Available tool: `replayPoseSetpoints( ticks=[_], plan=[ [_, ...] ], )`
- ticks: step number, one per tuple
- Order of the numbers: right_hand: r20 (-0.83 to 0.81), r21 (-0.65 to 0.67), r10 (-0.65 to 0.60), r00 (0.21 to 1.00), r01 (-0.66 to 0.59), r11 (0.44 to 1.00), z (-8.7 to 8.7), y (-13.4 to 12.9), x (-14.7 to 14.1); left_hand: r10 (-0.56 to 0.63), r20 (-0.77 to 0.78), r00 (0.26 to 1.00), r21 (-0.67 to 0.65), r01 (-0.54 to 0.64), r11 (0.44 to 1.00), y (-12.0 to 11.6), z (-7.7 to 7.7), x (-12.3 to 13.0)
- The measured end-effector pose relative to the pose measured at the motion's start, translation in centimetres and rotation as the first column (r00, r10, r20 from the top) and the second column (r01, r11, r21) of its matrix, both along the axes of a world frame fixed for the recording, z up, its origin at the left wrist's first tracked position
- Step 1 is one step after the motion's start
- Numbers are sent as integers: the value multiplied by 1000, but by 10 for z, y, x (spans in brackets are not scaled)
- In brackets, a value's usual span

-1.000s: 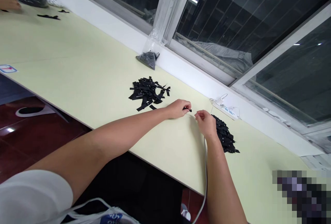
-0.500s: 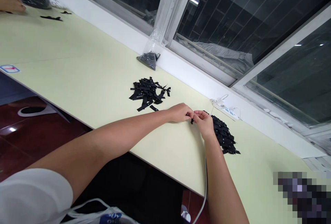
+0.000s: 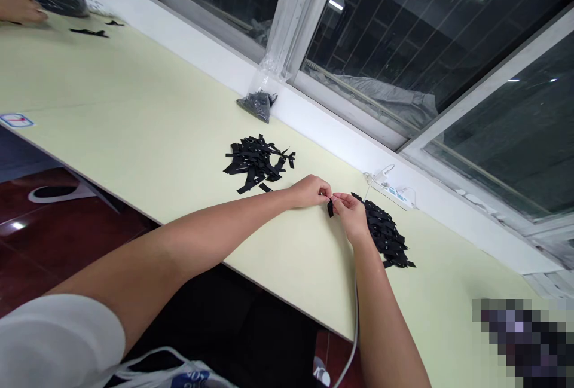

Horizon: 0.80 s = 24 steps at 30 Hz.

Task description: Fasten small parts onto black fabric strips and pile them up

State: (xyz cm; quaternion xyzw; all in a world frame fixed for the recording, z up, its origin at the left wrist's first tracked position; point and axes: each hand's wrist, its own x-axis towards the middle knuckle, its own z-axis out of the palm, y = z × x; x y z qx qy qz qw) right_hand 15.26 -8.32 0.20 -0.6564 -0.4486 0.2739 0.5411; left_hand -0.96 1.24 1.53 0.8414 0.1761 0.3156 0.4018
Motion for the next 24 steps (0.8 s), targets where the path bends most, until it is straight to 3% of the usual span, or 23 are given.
replayPoseSetpoints(
  ticks=[9, 18, 24],
  plan=[
    [-51, 0, 31, 998, -31, 1000, 2, -1, -1, 25, 22, 999, -42, -24, 999, 1, 0, 1],
    [-73, 10, 40, 997, -39, 999, 5, -1, -6, 36, 22, 999, -12, -36, 999, 1, -2, 2],
    [-184, 4, 18, 983, -18, 1000, 6, -1, -6, 10, 9, 1000, 30, -10, 999, 3, -5, 3]
  ],
)
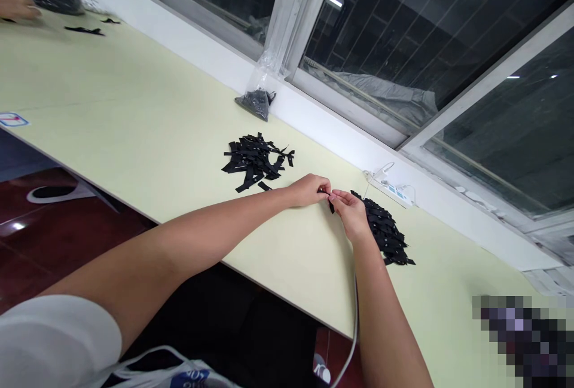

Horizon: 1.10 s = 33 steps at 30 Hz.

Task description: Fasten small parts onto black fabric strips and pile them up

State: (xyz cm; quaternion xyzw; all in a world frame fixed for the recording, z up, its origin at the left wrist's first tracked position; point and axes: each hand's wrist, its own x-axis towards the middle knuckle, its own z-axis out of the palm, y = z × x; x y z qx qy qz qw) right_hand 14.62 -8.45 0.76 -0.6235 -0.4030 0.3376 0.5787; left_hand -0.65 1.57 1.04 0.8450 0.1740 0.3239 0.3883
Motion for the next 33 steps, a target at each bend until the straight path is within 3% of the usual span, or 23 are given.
replayPoseSetpoints(
  ticks=[7, 33],
  plan=[
    [-118, -12, 23, 993, -25, 1000, -1, 0, -2, -20, -46, 999, 93, 24, 995, -2, 1, -1],
    [7, 23, 32, 999, -32, 999, -1, 0, -3, -20, -7, 1000, 98, 20, 995, -2, 0, 1]
  ],
)
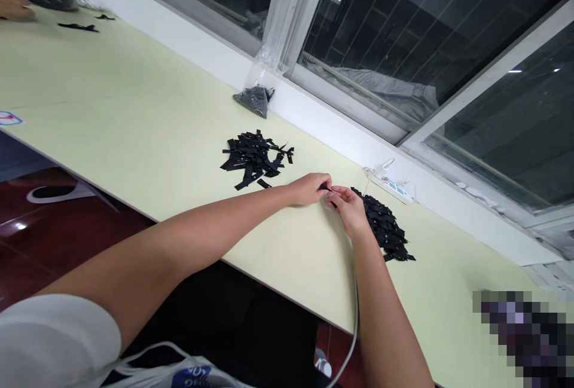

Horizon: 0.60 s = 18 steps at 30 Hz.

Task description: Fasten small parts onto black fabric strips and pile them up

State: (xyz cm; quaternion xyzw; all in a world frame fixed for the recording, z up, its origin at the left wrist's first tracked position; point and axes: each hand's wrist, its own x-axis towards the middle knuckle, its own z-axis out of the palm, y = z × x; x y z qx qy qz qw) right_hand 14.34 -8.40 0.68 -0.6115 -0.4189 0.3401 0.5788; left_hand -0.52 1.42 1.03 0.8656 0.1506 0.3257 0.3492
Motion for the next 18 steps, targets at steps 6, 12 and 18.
replayPoseSetpoints(
  ticks=[6, 12, 18],
  plan=[
    [19, -25, -9, 1000, 9, 1000, 0, -1, 0, -5, 9, 1000, -49, 6, 999, 1, -3, 2],
    [-5, -40, -17, 1000, 17, 999, 2, -1, -1, -15, 18, 1000, -77, 17, 997, 1, -5, 3],
    [-8, -51, -32, 999, 32, 998, 3, 0, -3, -22, 30, 999, -114, 25, 993, 0, -5, 4]
  ],
)
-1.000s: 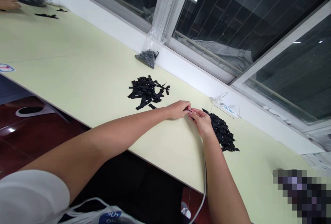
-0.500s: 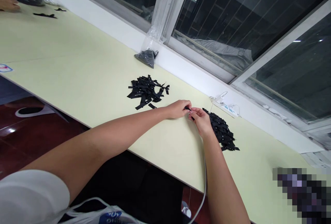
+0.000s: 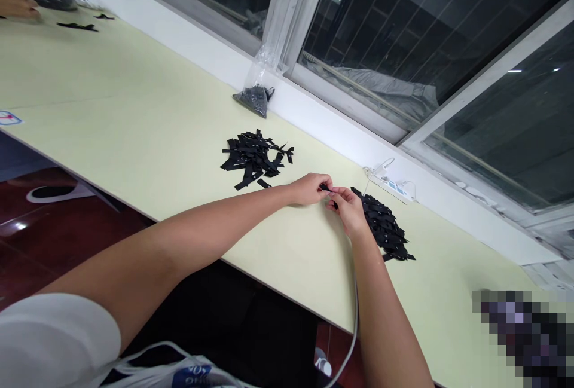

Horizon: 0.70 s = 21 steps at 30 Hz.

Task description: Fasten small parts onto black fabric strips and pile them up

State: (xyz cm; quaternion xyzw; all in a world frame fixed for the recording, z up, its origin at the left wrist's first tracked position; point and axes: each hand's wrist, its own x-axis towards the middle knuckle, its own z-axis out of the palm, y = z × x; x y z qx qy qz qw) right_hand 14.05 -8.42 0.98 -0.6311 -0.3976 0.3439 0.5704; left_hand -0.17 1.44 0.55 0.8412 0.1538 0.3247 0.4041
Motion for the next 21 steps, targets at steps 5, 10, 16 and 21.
replayPoseSetpoints(
  ticks=[5, 10, 16, 21],
  plan=[
    [57, 4, 7, 998, -7, 1000, -1, 0, -1, 1, 11, 1000, -18, -1, 1000, 1, -2, 1],
    [101, -2, 27, 995, -27, 1000, -2, 1, 1, 17, 27, 999, -14, -17, 1000, 3, -5, 3],
    [122, -15, 20, 992, -18, 1000, -4, 2, 2, 20, 31, 999, -19, -19, 1000, 1, -2, 2],
    [138, -45, 40, 990, -34, 998, -2, 1, 2, 28, 28, 999, -43, -26, 999, -2, 2, 0]
  ],
)
